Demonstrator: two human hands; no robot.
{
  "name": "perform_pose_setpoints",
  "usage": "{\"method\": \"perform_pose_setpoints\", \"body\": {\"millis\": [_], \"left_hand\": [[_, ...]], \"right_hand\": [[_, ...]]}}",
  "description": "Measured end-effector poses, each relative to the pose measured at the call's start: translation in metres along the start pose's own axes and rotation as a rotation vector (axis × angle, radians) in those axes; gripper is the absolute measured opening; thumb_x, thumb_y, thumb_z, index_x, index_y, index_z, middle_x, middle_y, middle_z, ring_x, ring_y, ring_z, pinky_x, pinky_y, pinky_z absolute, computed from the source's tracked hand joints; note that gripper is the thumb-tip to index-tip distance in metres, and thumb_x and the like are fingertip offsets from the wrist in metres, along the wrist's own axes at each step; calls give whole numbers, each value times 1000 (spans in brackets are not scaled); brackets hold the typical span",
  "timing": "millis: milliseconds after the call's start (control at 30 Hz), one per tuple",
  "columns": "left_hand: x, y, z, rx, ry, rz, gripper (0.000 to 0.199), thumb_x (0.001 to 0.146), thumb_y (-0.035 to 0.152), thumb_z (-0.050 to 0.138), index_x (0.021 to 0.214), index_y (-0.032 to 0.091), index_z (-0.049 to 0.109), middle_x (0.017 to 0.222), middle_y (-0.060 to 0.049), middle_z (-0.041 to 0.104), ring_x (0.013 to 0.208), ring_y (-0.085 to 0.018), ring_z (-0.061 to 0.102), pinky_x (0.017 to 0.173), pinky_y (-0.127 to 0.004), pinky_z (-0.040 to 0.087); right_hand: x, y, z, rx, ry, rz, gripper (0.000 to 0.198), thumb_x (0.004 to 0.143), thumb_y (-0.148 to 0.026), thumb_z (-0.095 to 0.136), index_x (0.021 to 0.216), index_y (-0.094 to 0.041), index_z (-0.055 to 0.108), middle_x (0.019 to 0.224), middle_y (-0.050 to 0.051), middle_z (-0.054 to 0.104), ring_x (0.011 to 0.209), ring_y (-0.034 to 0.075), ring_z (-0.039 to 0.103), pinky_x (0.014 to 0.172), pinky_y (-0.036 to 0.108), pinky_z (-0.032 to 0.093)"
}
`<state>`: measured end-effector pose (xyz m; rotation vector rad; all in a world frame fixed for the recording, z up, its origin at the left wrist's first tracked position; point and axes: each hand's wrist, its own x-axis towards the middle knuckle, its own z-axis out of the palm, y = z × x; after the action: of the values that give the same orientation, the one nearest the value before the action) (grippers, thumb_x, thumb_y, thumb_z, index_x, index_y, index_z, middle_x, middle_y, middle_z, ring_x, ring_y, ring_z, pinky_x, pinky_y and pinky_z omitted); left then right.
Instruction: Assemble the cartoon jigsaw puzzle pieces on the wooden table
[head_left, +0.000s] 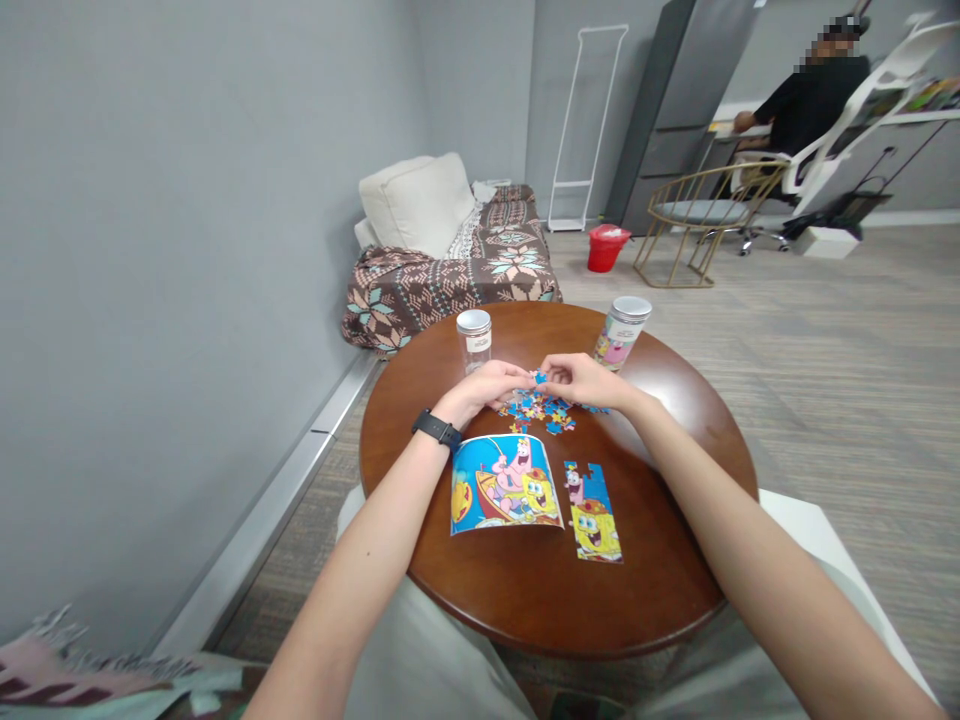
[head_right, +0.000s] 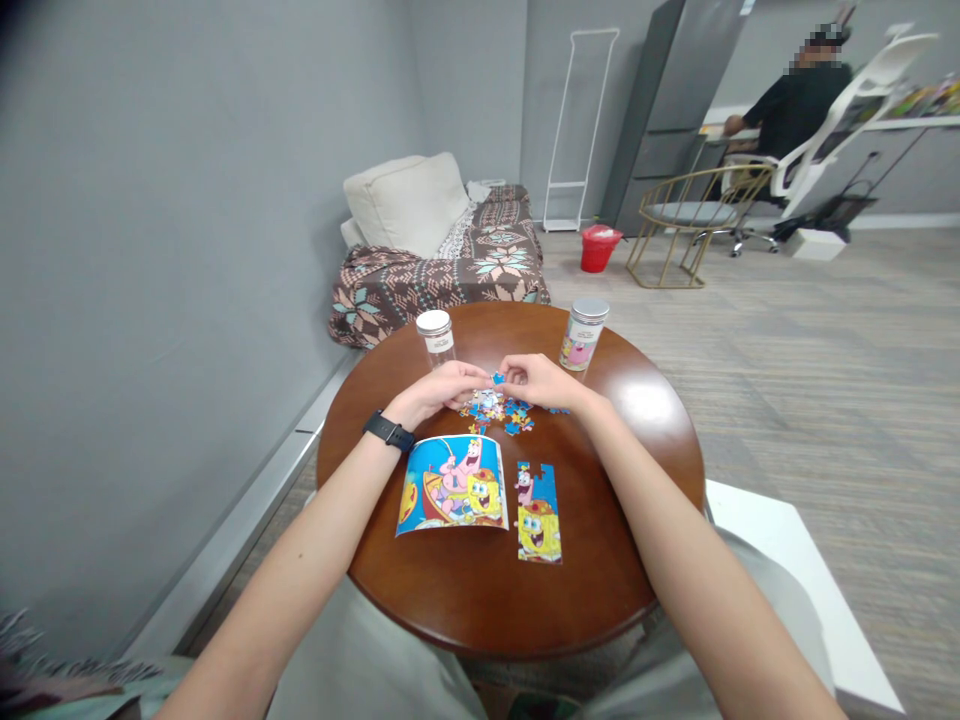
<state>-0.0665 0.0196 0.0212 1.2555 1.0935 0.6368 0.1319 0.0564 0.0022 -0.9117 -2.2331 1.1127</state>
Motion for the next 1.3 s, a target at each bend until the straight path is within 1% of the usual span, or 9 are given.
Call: {"method": "perform_pose_setpoints", "body": {"millis": [100,267,433,567,700,867,1000,1300], "left_hand": [[1,0,0,-7,2,2,21,74,30,74,72,14,60,41,12,27,37,-1,18,40,-18,9],[1,0,0,-13,16,-9,16,76,27,71,74,14,62,42,12,26,37,-1,17,40,-19,9],[-1,1,0,-35,-5,1,22,80,22,65,63,15,53,42,11,26,36,-1,16,39,-18,8],[-3,5,2,-32,31,3,22,83,17,59,62,15,51,42,11,25,35,-1,16,38,-19,7],[-4,7,4,-41,53,-8,25,83,17,59,60,15,50,42,11,25,35,-1,16,38,-19,7],[-5,9,4,-46,65,-11,24,84,17,59,61,15,52,42,11,24,35,-1,15,39,-19,7],[-6,9,4,-32,41,-11,24,82,21,63,61,14,53,42,11,26,35,-1,16,39,-19,8],[-3,5,3,-19,2,-7,21,83,20,63,64,14,56,42,11,25,35,-1,17,39,-19,8]], "right_hand": [[0,-3,0,7,2,-6,31,74,-44,66,84,-17,55,59,-3,56,48,10,49,50,25,41],[-2,-7,-2,-13,12,-52,32,75,-37,66,98,-17,56,62,-3,59,52,11,52,53,24,42],[-3,-7,-3,6,-34,-39,31,79,-36,61,104,-17,57,69,1,64,55,13,55,52,26,44],[-3,-8,-3,16,-26,-36,31,78,-38,63,100,-17,56,65,-1,62,53,13,54,52,26,44],[-3,-11,-3,18,-6,-41,30,75,-38,66,94,-18,55,62,-2,60,54,12,54,52,25,43],[-3,-10,-2,33,8,-40,28,73,-35,68,91,-18,54,64,-2,61,53,11,53,53,24,43],[-2,-10,-2,29,5,-22,30,72,-38,69,88,-19,53,64,-2,62,53,11,53,53,25,43],[-2,-12,0,21,14,-7,36,67,-44,73,80,-18,51,61,-3,58,54,11,51,53,24,42]]}}
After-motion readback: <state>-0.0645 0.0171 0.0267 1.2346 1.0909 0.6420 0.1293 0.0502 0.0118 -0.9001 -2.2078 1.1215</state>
